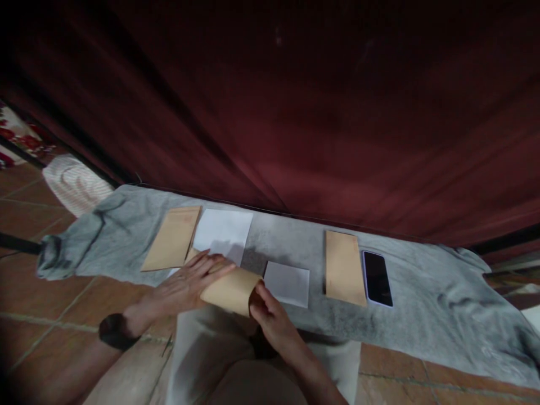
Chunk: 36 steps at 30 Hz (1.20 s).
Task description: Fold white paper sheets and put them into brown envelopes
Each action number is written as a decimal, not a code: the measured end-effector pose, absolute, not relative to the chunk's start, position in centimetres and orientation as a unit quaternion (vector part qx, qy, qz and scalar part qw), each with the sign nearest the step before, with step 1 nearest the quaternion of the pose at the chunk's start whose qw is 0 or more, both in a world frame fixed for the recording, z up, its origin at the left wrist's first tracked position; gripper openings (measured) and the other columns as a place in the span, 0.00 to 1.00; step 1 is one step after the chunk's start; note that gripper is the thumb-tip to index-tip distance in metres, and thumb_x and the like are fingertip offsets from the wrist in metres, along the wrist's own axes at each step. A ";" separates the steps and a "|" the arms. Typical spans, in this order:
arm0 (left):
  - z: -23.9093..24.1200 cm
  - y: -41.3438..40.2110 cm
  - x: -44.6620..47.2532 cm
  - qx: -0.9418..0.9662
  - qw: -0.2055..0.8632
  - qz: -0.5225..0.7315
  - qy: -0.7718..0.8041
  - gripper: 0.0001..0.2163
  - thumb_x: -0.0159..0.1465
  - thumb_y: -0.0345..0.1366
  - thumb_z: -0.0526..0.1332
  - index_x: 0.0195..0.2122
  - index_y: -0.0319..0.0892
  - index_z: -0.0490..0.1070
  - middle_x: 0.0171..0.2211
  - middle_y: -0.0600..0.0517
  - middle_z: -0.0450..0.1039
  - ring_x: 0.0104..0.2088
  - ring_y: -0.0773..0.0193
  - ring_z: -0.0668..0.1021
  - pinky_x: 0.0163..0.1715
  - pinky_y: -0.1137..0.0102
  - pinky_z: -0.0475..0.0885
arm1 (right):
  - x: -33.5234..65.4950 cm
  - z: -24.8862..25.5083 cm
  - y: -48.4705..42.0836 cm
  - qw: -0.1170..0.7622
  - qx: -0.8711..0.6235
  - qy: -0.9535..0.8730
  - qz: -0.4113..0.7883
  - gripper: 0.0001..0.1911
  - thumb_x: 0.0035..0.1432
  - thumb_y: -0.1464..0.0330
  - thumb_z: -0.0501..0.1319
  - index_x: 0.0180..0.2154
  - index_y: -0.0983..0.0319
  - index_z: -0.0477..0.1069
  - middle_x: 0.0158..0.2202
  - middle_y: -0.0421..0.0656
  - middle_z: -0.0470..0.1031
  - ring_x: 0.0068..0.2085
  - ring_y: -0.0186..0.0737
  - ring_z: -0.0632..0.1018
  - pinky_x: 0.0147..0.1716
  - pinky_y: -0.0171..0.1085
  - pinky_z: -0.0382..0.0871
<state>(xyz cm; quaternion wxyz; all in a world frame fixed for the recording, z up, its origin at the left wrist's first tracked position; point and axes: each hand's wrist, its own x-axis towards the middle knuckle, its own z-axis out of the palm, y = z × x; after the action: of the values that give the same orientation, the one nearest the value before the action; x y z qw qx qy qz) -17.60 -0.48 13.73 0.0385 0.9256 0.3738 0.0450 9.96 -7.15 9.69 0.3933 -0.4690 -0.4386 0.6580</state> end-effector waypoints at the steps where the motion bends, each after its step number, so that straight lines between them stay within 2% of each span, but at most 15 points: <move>1: 13.9 0.5 -18.9 0.918 0.037 0.045 0.393 0.44 0.57 0.31 0.67 0.73 0.52 0.48 0.62 0.45 0.65 0.64 0.50 0.67 0.68 0.49 0.52 | 10.4 9.3 -7.0 0.403 -0.465 -0.437 0.655 0.25 0.61 0.54 0.65 0.58 0.54 0.73 0.59 0.46 0.75 0.54 0.50 0.79 0.56 0.52 0.73; 4: 13.8 3.5 -23.0 0.897 0.035 0.007 0.441 0.45 0.56 0.33 0.67 0.73 0.48 0.47 0.65 0.43 0.63 0.66 0.47 0.64 0.68 0.47 0.47 | 11.8 7.5 -6.5 0.437 -0.484 -0.471 0.594 0.21 0.66 0.55 0.58 0.56 0.54 0.73 0.57 0.46 0.77 0.50 0.48 0.81 0.53 0.50 0.77; 6: 13.2 5.4 -25.3 0.883 0.034 -0.029 0.467 0.45 0.54 0.32 0.67 0.72 0.46 0.49 0.67 0.41 0.61 0.68 0.46 0.61 0.68 0.45 0.43 | 12.9 6.0 -6.1 0.435 -0.522 -0.541 0.495 0.19 0.68 0.59 0.56 0.56 0.55 0.74 0.54 0.46 0.78 0.50 0.47 0.81 0.54 0.49 0.77; 9: 12.0 7.3 -27.4 0.875 0.042 -0.052 0.480 0.44 0.54 0.32 0.66 0.72 0.44 0.50 0.69 0.41 0.59 0.69 0.45 0.59 0.67 0.43 0.43 | 14.3 3.9 -5.8 0.405 -0.556 -0.653 0.315 0.20 0.69 0.65 0.52 0.59 0.55 0.71 0.58 0.46 0.75 0.57 0.46 0.77 0.60 0.50 0.72; 12: 11.0 8.0 -28.2 0.876 0.050 -0.058 0.476 0.44 0.53 0.32 0.67 0.72 0.42 0.50 0.69 0.40 0.58 0.69 0.43 0.58 0.67 0.43 0.43 | 15.2 2.4 -5.9 0.356 -0.566 -0.718 0.193 0.23 0.69 0.70 0.50 0.62 0.56 0.68 0.61 0.47 0.71 0.63 0.45 0.72 0.62 0.50 0.70; 15: 10.7 7.9 -28.6 0.882 0.051 -0.051 0.466 0.42 0.57 0.34 0.65 0.72 0.41 0.49 0.71 0.39 0.54 0.70 0.41 0.56 0.66 0.40 0.43 | 15.8 1.1 -6.1 0.314 -0.580 -0.739 0.138 0.23 0.69 0.72 0.49 0.61 0.59 0.69 0.62 0.49 0.70 0.64 0.46 0.69 0.62 0.51 0.70; 18: 11.0 6.8 -28.0 0.887 0.040 -0.027 0.458 0.41 0.60 0.36 0.65 0.72 0.40 0.47 0.73 0.37 0.45 0.70 0.37 0.53 0.64 0.36 0.43 | 16.0 0.0 -6.3 0.287 -0.586 -0.748 0.121 0.21 0.69 0.72 0.49 0.60 0.62 0.70 0.62 0.51 0.70 0.65 0.47 0.68 0.62 0.51 0.69; 20: 10.9 5.2 -25.9 0.891 0.046 0.010 0.451 0.42 0.61 0.38 0.67 0.73 0.42 0.46 0.74 0.36 0.42 0.71 0.36 0.52 0.65 0.36 0.45 | 16.1 -0.4 -6.4 0.284 -0.585 -0.751 0.116 0.21 0.69 0.72 0.49 0.59 0.62 0.70 0.62 0.51 0.70 0.65 0.46 0.68 0.62 0.51 0.69; 22: 10.0 2.8 -22.1 0.887 0.079 0.086 0.447 0.42 0.63 0.40 0.66 0.73 0.44 0.43 0.74 0.38 0.44 0.72 0.42 0.52 0.67 0.43 0.49 | 16.1 -0.7 -6.4 0.293 -0.587 -0.747 0.108 0.21 0.69 0.72 0.50 0.60 0.61 0.70 0.63 0.50 0.69 0.66 0.47 0.67 0.63 0.51 0.68; 25: 7.0 -1.4 -14.4 0.851 0.193 0.183 0.453 0.38 0.67 0.39 0.62 0.74 0.48 0.42 0.73 0.42 0.48 0.72 0.50 0.56 0.67 0.53 0.60 | 16.5 -0.7 -6.2 0.307 -0.607 -0.727 0.091 0.23 0.69 0.71 0.50 0.62 0.60 0.67 0.65 0.50 0.66 0.67 0.48 0.65 0.62 0.54 0.67; 27: 4.4 -3.6 -9.5 0.798 0.280 0.247 0.473 0.36 0.68 0.40 0.59 0.74 0.47 0.43 0.71 0.41 0.54 0.70 0.52 0.61 0.65 0.53 0.64 | 17.1 -0.7 -6.1 0.308 -0.633 -0.706 0.078 0.24 0.69 0.70 0.50 0.64 0.60 0.64 0.66 0.52 0.65 0.67 0.50 0.65 0.62 0.56 0.67; 30: 1.4 -5.5 -4.5 0.677 0.391 0.326 0.532 0.31 0.68 0.42 0.59 0.71 0.45 0.54 0.68 0.40 0.61 0.67 0.48 0.65 0.62 0.49 0.67 | 18.2 -0.8 -6.3 0.297 -0.665 -0.683 0.062 0.26 0.69 0.69 0.49 0.67 0.63 0.59 0.66 0.55 0.64 0.67 0.52 0.64 0.62 0.57 0.66; 32: 0.4 -5.8 -2.9 0.596 0.456 0.370 0.548 0.29 0.68 0.42 0.58 0.70 0.47 0.55 0.65 0.41 0.65 0.65 0.51 0.69 0.60 0.52 0.70 | 18.6 -1.1 -6.5 0.283 -0.669 -0.685 0.054 0.27 0.69 0.69 0.49 0.67 0.63 0.58 0.66 0.55 0.64 0.67 0.52 0.63 0.62 0.57 0.65; 36: 0.4 -5.4 -1.9 0.505 0.495 0.406 0.578 0.29 0.66 0.39 0.60 0.69 0.49 0.57 0.57 0.44 0.72 0.55 0.56 0.77 0.53 0.59 0.76 | 18.3 -1.8 -7.1 0.261 -0.672 -0.692 0.031 0.27 0.70 0.69 0.49 0.68 0.63 0.57 0.69 0.54 0.60 0.68 0.54 0.62 0.62 0.58 0.63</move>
<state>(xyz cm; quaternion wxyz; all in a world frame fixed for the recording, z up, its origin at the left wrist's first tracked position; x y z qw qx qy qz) -1.89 -5.37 0.43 0.4955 0.5051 0.5783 0.4061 18.26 -7.07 -1.77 0.2606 -0.6725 -0.6920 0.0314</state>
